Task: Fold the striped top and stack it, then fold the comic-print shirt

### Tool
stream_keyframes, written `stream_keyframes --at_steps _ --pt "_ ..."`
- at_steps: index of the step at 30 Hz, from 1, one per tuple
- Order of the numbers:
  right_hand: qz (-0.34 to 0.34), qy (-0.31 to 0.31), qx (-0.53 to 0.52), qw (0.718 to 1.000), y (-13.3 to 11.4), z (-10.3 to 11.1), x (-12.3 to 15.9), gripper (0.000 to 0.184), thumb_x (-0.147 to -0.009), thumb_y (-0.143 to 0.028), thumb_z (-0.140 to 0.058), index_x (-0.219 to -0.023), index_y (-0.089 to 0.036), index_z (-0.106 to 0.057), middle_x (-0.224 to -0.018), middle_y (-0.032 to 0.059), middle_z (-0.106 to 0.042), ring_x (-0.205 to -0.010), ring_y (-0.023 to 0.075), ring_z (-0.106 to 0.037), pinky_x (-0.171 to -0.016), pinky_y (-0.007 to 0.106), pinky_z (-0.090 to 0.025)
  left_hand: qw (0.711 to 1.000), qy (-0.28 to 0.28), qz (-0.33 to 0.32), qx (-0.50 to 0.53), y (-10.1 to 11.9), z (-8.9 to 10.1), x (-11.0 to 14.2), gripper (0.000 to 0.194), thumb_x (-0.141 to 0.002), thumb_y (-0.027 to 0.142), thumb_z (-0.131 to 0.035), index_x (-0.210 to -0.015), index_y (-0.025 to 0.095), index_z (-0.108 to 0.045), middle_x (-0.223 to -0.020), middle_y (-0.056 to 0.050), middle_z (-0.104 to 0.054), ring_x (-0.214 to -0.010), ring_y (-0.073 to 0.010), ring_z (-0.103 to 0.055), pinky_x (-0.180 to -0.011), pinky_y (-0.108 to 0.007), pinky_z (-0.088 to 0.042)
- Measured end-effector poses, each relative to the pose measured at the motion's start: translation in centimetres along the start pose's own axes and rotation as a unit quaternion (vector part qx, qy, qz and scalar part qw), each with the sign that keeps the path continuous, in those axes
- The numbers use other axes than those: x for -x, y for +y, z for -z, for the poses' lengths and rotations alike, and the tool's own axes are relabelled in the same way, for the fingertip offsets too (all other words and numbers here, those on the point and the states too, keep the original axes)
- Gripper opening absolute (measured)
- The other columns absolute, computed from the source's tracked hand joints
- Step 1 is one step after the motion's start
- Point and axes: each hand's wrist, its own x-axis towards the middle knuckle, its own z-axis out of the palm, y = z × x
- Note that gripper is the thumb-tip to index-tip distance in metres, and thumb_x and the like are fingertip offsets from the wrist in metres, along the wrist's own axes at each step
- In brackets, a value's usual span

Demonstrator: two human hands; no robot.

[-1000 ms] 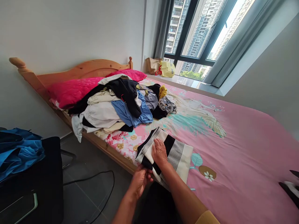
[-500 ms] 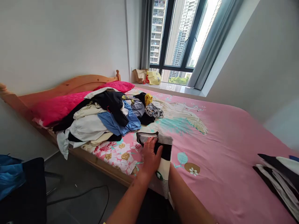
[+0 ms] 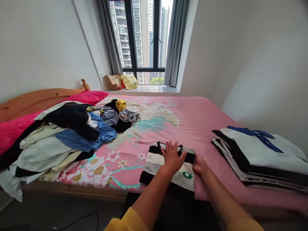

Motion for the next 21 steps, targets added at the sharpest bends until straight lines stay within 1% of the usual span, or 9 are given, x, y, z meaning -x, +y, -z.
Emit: stream_keyframes --at_steps 1,3,6,8,9,11,14,17,21 --pt "-0.049 -0.01 -0.028 0.998 -0.1 2.3 0.5 0.037 -0.092 -0.039 -0.042 -0.097 -0.009 -0.062 -0.101 0.014 -0.065 -0.092 0.02 -0.064 -0.077 0.036 -0.052 1.0 0.014 -0.006 -0.017 -1.7 -0.6 1.1 0.065 -0.082 0.052 -0.049 -0.139 0.022 -0.037 -0.151 -0.013 -0.025 -0.141 -0.0332 -0.012 -0.109 -0.062 -0.008" --pt "-0.136 -0.031 -0.089 0.986 0.1 6.3 1.9 0.039 -0.091 -0.039 -0.039 -0.095 -0.009 -0.063 -0.105 0.0181 -0.065 -0.098 0.0222 -0.064 -0.08 0.037 -0.051 0.997 0.058 0.04 -0.043 -5.9 -0.7 3.9 0.063 -0.081 0.044 -0.052 -0.138 0.02 -0.038 -0.149 -0.015 -0.03 -0.139 -0.0331 -0.019 -0.109 -0.059 -0.015" --pt "-0.18 -0.039 -0.135 0.974 1.7 9.3 5.2 0.034 -0.087 -0.039 -0.048 -0.099 -0.011 -0.063 -0.115 0.0196 -0.062 -0.106 0.0236 -0.062 -0.087 0.039 -0.049 0.985 0.099 0.135 -0.041 -12.3 0.8 8.2 0.06 -0.079 0.04 -0.053 -0.131 0.012 -0.044 -0.136 -0.02 -0.046 -0.129 -0.0333 -0.038 -0.105 -0.051 -0.029" --pt "-0.197 -0.052 -0.123 0.971 3.1 9.3 7.9 0.033 -0.084 -0.039 -0.053 -0.102 -0.013 -0.063 -0.117 0.0185 -0.061 -0.106 0.0241 -0.061 -0.088 0.039 -0.049 0.983 0.111 0.149 0.016 -15.3 2.1 10.2 0.055 -0.078 0.042 -0.053 -0.123 0.012 -0.051 -0.125 -0.018 -0.056 -0.119 -0.0322 -0.048 -0.102 -0.049 -0.034" --pt "-0.2 -0.056 -0.105 0.972 3.9 8.8 9.2 0.034 -0.083 -0.041 -0.055 -0.104 -0.015 -0.063 -0.117 0.017 -0.061 -0.105 0.0239 -0.062 -0.087 0.039 -0.049 0.982 0.093 0.145 0.072 -16.4 2.8 10.8 0.05 -0.078 0.043 -0.054 -0.118 0.014 -0.054 -0.119 -0.015 -0.06 -0.114 -0.03 -0.052 -0.1 -0.046 -0.036" --pt "-0.189 -0.044 -0.039 0.98 5.5 7.4 11.4 0.037 -0.081 -0.045 -0.058 -0.107 -0.019 -0.062 -0.112 0.013 -0.064 -0.097 0.0223 -0.064 -0.081 0.038 -0.052 0.968 0.031 0.14 0.204 -17.5 3.9 11.2 0.044 -0.076 0.047 -0.057 -0.108 0.018 -0.059 -0.108 -0.01 -0.065 -0.102 -0.0258 -0.059 -0.092 -0.039 -0.043" --pt "-0.142 -0.006 0.058 0.988 7.7 5.2 13.5 0.04 -0.078 -0.048 -0.062 -0.111 -0.025 -0.058 -0.113 0.0082 -0.062 -0.092 0.0201 -0.063 -0.073 0.034 -0.053 0.925 -0.071 0.15 0.342 -18.1 5.3 10.9 0.04 -0.064 0.052 -0.069 -0.085 0.017 -0.063 -0.081 -0.004 -0.066 -0.074 -0.0184 -0.06 -0.068 -0.028 -0.046" --pt "-0.106 -0.03 0.048 0.993 9.0 4.1 14.4 0.042 -0.079 -0.047 -0.063 -0.115 -0.028 -0.053 -0.124 0.006 -0.055 -0.102 0.0227 -0.06 -0.075 0.036 -0.054 0.904 -0.16 0.155 0.364 -18.6 6.4 10.6 0.045 -0.058 0.054 -0.073 -0.078 0.016 -0.06 -0.06 0.004 -0.054 -0.051 -0.0093 -0.047 -0.05 -0.021 -0.035" --pt "-0.099 -0.106 0.024 0.989 9.1 3.9 14.5 0.044 -0.082 -0.045 -0.059 -0.122 -0.031 -0.047 -0.129 0.0066 -0.051 -0.104 0.026 -0.06 -0.067 0.036 -0.056 0.908 -0.263 0.123 0.301 -18.5 7.6 10.3 0.05 -0.064 0.057 -0.068 -0.091 0.016 -0.06 -0.056 0.007 -0.045 -0.041 -0.0045 -0.035 -0.042 -0.02 -0.025"
